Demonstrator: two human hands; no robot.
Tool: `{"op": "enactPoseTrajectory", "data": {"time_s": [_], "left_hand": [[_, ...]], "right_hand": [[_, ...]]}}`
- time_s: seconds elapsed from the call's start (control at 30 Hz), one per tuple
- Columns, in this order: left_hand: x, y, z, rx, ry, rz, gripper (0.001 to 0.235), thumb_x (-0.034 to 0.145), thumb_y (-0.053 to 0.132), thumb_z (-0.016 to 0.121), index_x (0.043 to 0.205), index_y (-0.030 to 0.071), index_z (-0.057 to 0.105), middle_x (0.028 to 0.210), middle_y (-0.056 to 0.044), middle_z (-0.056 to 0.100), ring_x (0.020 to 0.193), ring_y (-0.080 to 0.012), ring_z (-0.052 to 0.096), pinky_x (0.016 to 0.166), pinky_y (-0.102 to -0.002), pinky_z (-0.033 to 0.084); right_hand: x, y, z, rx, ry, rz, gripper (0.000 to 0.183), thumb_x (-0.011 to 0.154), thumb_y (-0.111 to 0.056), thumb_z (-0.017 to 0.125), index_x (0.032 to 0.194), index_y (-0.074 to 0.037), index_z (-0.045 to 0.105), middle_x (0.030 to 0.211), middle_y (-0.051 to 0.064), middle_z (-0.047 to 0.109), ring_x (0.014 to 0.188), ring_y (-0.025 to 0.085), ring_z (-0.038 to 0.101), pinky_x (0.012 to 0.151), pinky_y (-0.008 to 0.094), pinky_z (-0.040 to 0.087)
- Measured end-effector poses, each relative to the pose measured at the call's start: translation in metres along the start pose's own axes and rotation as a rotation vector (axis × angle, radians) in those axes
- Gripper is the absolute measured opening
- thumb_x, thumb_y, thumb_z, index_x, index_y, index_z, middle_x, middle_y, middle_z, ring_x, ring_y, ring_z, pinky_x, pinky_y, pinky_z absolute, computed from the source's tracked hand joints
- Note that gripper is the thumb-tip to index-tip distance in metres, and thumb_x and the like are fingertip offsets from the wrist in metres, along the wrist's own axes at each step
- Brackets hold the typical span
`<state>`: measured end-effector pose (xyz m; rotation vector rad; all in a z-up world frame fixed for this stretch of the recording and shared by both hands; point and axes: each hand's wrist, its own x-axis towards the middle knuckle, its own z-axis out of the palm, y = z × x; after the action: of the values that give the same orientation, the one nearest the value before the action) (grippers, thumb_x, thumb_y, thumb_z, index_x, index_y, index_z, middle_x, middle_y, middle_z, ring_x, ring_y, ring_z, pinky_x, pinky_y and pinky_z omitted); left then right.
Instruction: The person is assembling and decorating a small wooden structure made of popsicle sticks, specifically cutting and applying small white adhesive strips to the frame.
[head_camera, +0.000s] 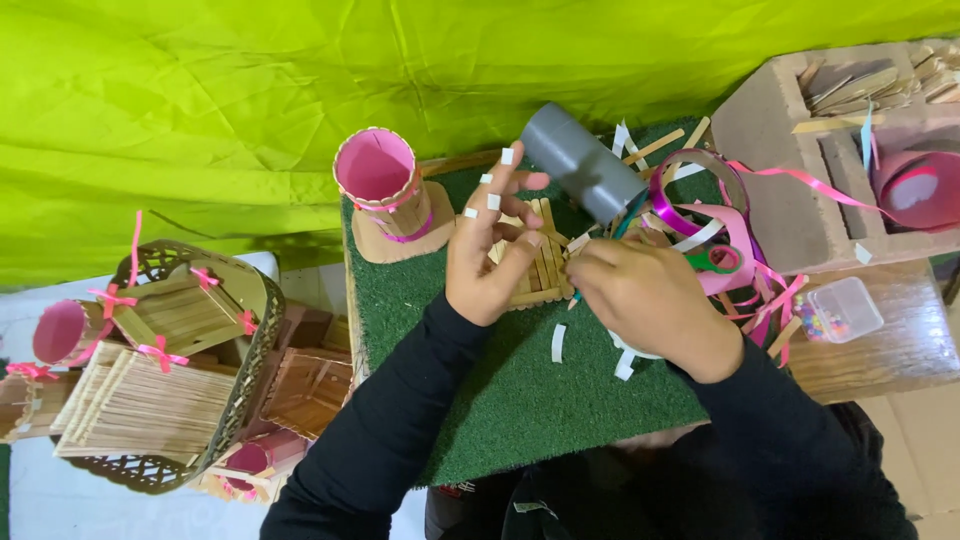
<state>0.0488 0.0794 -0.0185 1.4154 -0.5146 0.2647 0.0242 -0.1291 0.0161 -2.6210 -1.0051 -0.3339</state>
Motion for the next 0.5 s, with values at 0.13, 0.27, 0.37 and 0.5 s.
{"op": "enactPoseTrajectory", "data": {"time_s": [0.13,0.27,0.37,0.5], "left_hand": [[-0.001,-0.003,0.004,-0.114,-0.076,-0.021,0.072,0.093,0.005,0.057,0.162,0.009,0.035,0.148,-0.013,0.053,0.114,-0.0186,0.059,0.085,-0.031,0.056],[-0.006,-0.002,0.017,-0.337,-0.130,-0.093,0.066,0.085,0.001,0.058,0.150,-0.001,0.051,0.150,-0.020,0.048,0.118,-0.0263,0.057,0.090,-0.034,0.056],[-0.005,0.000,0.019,-0.311,-0.110,-0.062,0.060,0.083,0.000,0.059,0.143,-0.002,0.058,0.146,-0.022,0.049,0.116,-0.0273,0.058,0.090,-0.036,0.055],[-0.002,0.002,0.015,-0.097,0.087,0.068,0.048,0.088,-0.006,0.059,0.136,-0.001,0.063,0.132,-0.020,0.057,0.107,-0.0271,0.060,0.089,-0.038,0.056]], "right_hand": [[0.022,-0.006,-0.016,0.226,0.321,0.019,0.010,0.095,-0.009,0.069,0.103,-0.011,0.075,0.098,0.001,0.073,0.083,0.023,0.072,0.067,0.031,0.058],[0.039,-0.005,-0.040,0.304,0.517,0.021,0.013,0.093,-0.008,0.075,0.104,-0.011,0.078,0.096,-0.003,0.072,0.072,0.012,0.067,0.064,0.022,0.057],[0.038,0.000,-0.042,0.349,0.613,0.017,0.010,0.092,-0.004,0.075,0.100,-0.009,0.079,0.090,0.000,0.071,0.066,0.012,0.065,0.060,0.022,0.056],[0.026,0.016,-0.024,0.424,0.451,-0.001,0.012,0.088,0.000,0.072,0.092,-0.010,0.076,0.083,0.002,0.069,0.067,0.019,0.066,0.059,0.029,0.055]]}}
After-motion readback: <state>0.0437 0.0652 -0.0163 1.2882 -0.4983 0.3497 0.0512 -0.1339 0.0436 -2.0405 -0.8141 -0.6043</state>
